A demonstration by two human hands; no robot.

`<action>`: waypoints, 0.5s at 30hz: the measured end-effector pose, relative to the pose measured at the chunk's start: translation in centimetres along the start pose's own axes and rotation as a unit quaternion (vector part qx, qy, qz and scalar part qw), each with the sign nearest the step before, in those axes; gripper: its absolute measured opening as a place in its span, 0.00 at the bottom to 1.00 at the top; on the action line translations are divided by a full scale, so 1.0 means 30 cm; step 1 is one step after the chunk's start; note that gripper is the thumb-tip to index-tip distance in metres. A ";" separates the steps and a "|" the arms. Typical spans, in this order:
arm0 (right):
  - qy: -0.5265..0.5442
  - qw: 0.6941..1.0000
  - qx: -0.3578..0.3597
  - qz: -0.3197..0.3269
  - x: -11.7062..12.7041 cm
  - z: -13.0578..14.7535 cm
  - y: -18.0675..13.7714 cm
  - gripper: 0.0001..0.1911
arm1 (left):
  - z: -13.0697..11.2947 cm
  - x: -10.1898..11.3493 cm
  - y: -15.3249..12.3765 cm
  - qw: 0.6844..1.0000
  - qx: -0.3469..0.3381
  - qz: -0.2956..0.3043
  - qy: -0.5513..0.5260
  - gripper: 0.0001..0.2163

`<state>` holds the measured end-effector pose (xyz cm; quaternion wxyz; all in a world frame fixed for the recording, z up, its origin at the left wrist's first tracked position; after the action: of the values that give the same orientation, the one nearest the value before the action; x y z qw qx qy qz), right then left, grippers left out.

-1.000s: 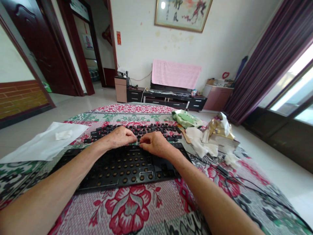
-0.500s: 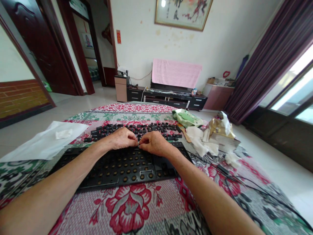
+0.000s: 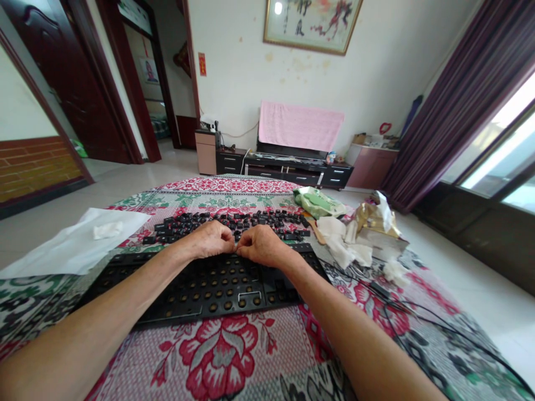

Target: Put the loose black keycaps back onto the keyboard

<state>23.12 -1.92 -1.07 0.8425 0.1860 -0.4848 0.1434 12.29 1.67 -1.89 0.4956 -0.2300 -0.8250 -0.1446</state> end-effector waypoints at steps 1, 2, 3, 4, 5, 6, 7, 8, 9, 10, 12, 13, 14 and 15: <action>-0.001 1.000 0.001 0.004 0.000 0.002 -0.001 0.07 | -0.001 -0.001 0.000 1.000 0.001 0.000 0.003 0.11; 0.000 1.000 0.005 0.008 0.001 0.005 -0.002 0.08 | -0.001 -0.001 0.001 1.000 0.001 0.000 0.004 0.11; 0.003 1.000 0.011 0.014 0.002 0.009 -0.003 0.09 | -0.001 -0.002 0.002 1.000 0.000 0.001 0.005 0.11; 0.009 1.000 0.015 0.021 0.004 0.010 -0.002 0.09 | -0.002 -0.002 0.003 1.000 0.000 0.001 0.004 0.11; 0.014 0.999 0.015 0.025 0.008 0.007 0.000 0.10 | -0.002 -0.003 0.004 1.000 -0.002 0.003 0.005 0.11; 0.016 1.000 0.010 0.021 0.016 -0.001 0.006 0.11 | -0.001 -0.004 0.004 1.000 -0.002 0.006 0.005 0.11; 0.010 1.000 -0.001 0.006 0.031 -0.017 0.015 0.12 | 0.000 -0.005 0.005 1.000 -0.001 0.010 0.005 0.11; -0.004 1.000 -0.014 -0.019 0.051 -0.038 0.028 0.13 | 0.000 -0.006 0.006 1.000 0.000 0.014 0.004 0.11; -0.028 0.998 -0.030 -0.053 0.075 -0.065 0.043 0.14 | 0.001 -0.007 0.008 1.000 0.001 0.018 0.003 0.11; -0.059 0.993 -0.046 -0.091 0.102 -0.096 0.060 0.14 | 0.002 -0.008 0.009 1.000 0.002 0.020 0.002 0.10; -0.121 0.979 -0.084 -0.140 0.145 -0.165 0.098 0.14 | 0.004 -0.009 0.011 1.000 0.004 0.023 -0.004 0.10; -0.145 0.972 -0.106 -0.150 0.159 -0.202 0.119 0.14 | 0.004 -0.010 0.012 1.000 0.003 0.023 -0.008 0.10; -0.167 0.967 -0.123 -0.146 0.165 -0.234 0.141 0.14 | 0.003 -0.011 0.012 1.000 0.003 0.023 -0.011 0.09; -0.186 0.964 -0.133 -0.135 0.165 -0.261 0.163 0.14 | 0.003 -0.012 0.012 1.000 0.002 0.023 -0.013 0.09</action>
<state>29.46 6.29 0.49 0.7662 0.1595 -0.6181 -0.0743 12.55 1.95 -2.24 0.4880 -0.2496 -0.8264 -0.1286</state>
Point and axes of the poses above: each hand's wrist, its own y-axis towards the middle knuckle, its own x-axis out of the back of the hand, z = x × y, the point moved 6 cm from there along y, towards the middle knuckle, and after that the axes turned 1 degree about -y, right-handed, at the moved point
